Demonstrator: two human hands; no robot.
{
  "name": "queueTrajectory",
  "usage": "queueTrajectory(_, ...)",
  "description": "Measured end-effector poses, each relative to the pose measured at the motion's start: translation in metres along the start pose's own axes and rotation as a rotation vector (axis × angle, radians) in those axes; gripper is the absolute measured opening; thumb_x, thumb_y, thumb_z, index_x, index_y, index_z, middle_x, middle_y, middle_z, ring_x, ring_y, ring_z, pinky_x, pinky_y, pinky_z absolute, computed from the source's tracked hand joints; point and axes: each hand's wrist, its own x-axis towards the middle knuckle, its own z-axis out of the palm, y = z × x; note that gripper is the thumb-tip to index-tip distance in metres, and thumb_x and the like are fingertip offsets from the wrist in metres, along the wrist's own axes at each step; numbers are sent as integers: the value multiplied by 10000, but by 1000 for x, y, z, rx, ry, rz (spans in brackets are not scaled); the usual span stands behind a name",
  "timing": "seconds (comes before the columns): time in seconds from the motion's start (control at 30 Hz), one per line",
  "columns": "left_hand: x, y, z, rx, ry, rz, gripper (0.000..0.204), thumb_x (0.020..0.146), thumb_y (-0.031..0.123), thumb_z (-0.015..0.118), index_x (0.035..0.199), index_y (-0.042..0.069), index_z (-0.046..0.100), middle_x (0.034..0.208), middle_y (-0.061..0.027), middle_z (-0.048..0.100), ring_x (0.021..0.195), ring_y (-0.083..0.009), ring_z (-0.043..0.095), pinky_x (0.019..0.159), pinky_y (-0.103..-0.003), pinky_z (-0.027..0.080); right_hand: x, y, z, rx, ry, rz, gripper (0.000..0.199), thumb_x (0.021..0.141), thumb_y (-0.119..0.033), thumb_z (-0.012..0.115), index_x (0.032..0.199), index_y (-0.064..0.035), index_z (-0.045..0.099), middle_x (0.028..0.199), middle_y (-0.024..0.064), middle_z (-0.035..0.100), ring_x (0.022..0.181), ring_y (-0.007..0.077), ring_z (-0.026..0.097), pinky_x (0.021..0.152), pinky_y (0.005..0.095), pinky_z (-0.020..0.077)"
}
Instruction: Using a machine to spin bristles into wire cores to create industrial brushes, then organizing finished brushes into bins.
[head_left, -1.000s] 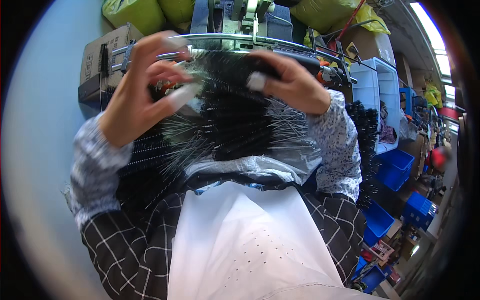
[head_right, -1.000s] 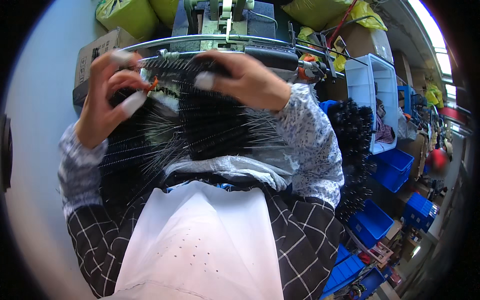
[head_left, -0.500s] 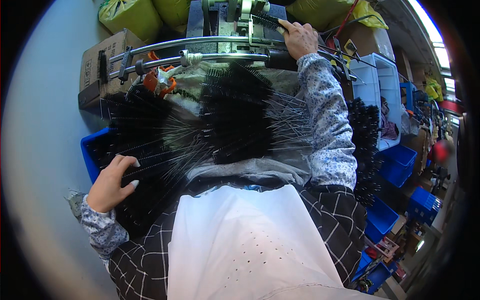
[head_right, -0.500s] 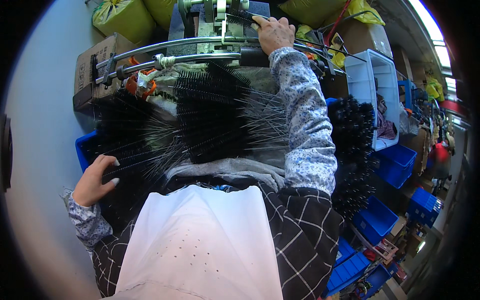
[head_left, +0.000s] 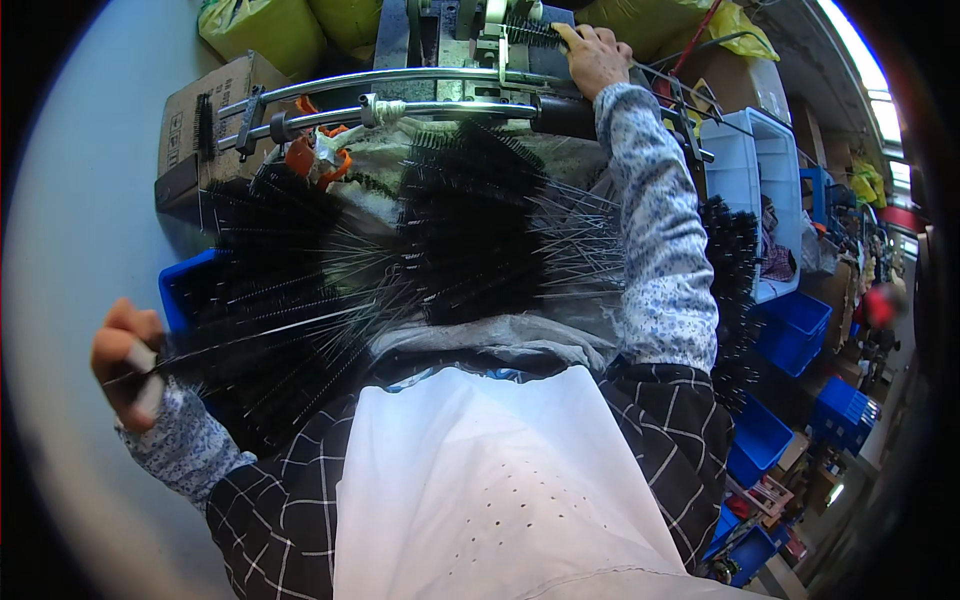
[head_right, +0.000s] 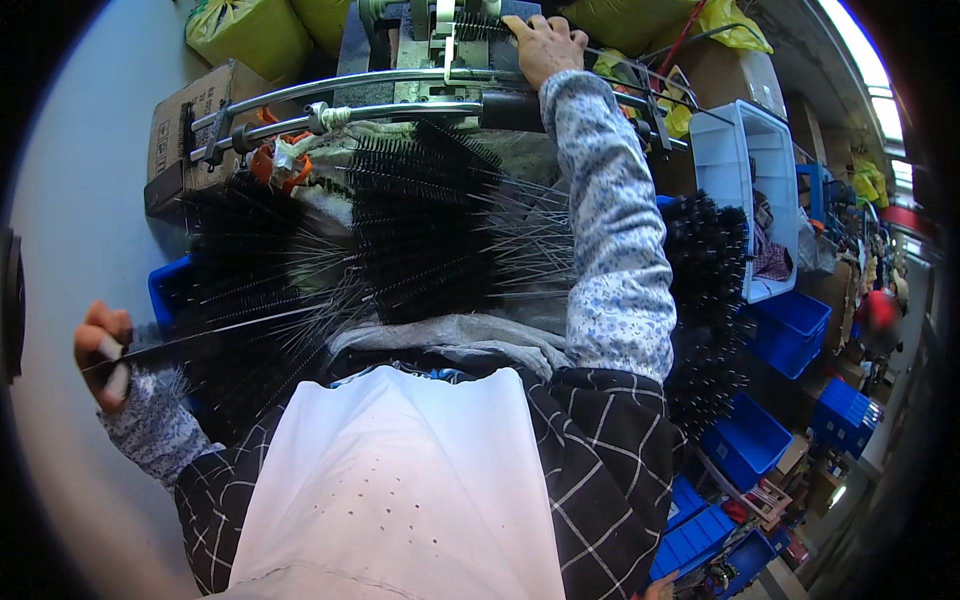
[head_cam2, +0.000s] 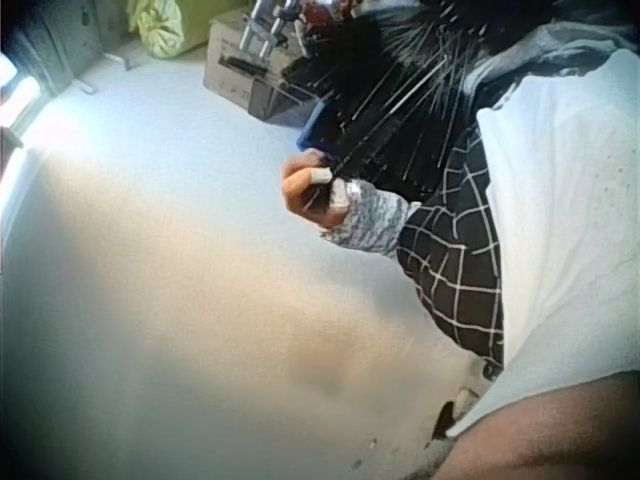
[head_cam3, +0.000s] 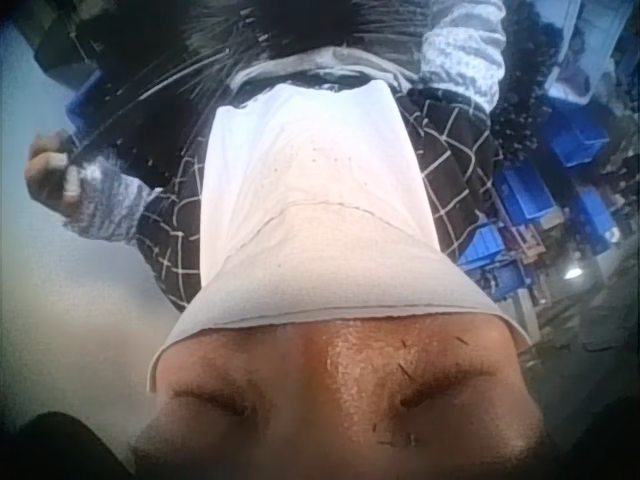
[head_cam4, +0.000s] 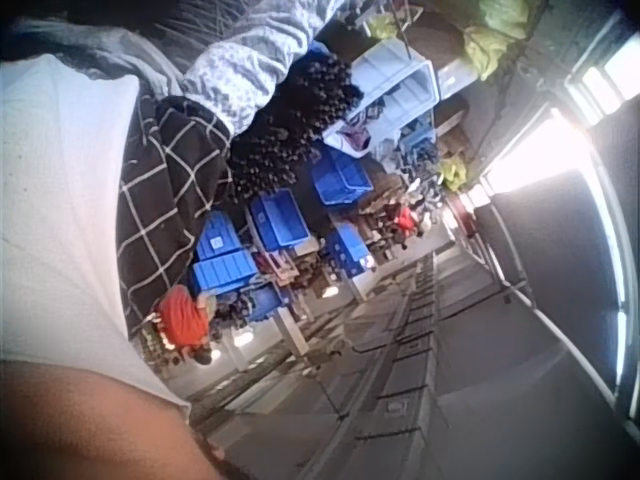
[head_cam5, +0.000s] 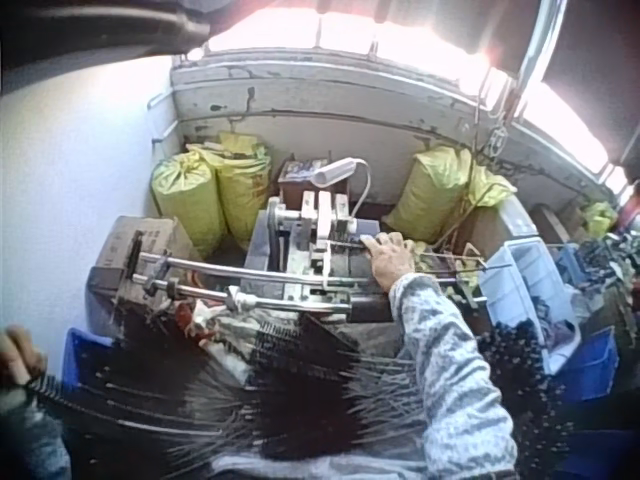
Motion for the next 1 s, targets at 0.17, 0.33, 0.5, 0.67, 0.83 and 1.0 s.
queueTrajectory(0.17, 7, 15, -8, 602, 533, 331, 270, 724, -29, 563, 641, 83, 332, 615, -78, 396, 531, -113, 356, 491, -233, 273, 4, 9, -5, 6, -97, -66, 433, 811, -312, 467, 1219, -249, 337, 1179, 17, 421, 1152, 198, 324, 917, 515, 218)
queueTrajectory(0.33, 6, 18, -52, 39, 208, 404, 217, 709, 133, 484, 633, 69, 292, 614, -78, 281, 524, -119, 258, 495, -272, 218, -32, 36, -16, 50, 20, 283, 522, 746, -391, 522, 1197, -165, 386, 1169, 65, 431, 1076, 249, 381, 854, 476, 262)
queueTrajectory(0.5, 9, 7, -38, 128, 433, 329, 260, 635, 235, 461, 633, 84, 250, 615, -47, 223, 505, -103, 178, 471, -257, 159, -34, 42, 4, 374, 61, 380, 398, 758, -325, 510, 1110, -140, 496, 1092, 71, 517, 1030, 247, 459, 826, 465, 318)
queueTrajectory(0.67, 20, 14, -24, 239, 497, 370, 237, 649, 171, 488, 635, 53, 282, 603, -71, 241, 501, -97, 175, 447, -260, 162, -27, 13, -5, 375, 112, 372, 371, 744, -314, 525, 1076, -148, 521, 1054, 73, 542, 988, 247, 496, 816, 460, 347)
queueTrajectory(0.83, 24, 24, -46, -58, 492, 273, 151, 584, 120, 415, 634, 50, 291, 657, -104, 258, 540, -131, 211, 501, -277, 199, -16, -37, -16, 351, 144, 369, 241, 745, -244, 504, 935, -105, 557, 914, 48, 572, 891, 214, 536, 753, 482, 352)
queueTrajectory(1.0, 29, 28, -69, -364, 8, 382, 314, 657, 87, 393, 920, -83, 412, 729, -140, 301, 649, -187, 262, 600, -320, 229, -3, -96, -35, 338, 78, 341, 170, 798, -145, 455, 941, -105, 537, 910, 42, 538, 908, 205, 503, 781, 457, 344)
